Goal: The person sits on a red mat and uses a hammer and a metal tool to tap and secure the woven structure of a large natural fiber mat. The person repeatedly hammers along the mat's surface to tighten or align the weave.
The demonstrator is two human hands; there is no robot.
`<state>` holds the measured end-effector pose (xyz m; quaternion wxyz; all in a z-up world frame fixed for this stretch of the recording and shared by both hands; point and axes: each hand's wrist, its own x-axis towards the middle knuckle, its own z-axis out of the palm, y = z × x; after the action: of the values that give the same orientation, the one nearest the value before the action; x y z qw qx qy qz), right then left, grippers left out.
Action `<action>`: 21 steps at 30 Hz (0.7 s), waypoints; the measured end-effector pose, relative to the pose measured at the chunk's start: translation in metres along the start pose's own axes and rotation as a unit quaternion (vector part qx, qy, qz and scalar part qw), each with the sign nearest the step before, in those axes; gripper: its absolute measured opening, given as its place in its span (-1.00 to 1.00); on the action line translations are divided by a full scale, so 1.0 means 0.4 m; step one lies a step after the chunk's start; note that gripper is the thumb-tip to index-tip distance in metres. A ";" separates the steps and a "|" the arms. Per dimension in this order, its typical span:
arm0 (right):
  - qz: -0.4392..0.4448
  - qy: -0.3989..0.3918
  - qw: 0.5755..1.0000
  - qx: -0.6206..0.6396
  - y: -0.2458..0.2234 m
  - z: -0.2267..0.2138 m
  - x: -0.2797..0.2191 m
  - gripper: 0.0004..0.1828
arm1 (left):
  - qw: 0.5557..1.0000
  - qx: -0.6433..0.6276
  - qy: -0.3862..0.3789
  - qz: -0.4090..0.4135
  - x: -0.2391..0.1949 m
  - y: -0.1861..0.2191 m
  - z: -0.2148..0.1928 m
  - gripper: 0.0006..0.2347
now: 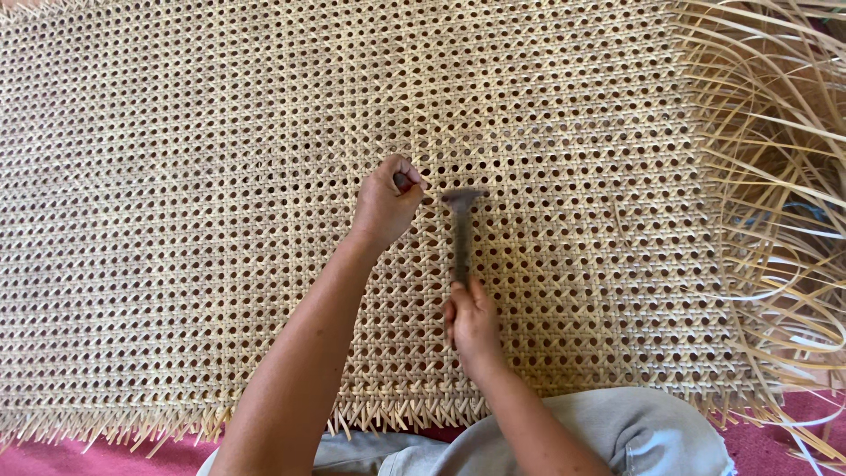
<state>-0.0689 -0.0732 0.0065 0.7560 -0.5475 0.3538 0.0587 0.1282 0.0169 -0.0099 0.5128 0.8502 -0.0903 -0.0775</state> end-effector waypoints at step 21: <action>0.126 -0.032 0.990 0.060 0.061 0.004 -0.021 -0.78 | 0.995 -0.015 -0.080 -0.061 -0.070 0.090 -0.055 -0.84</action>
<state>-0.0860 -0.0599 -0.0076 0.7850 -0.4503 0.3983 0.1496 0.1031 0.0258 0.0334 0.5108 0.8375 -0.0781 -0.1777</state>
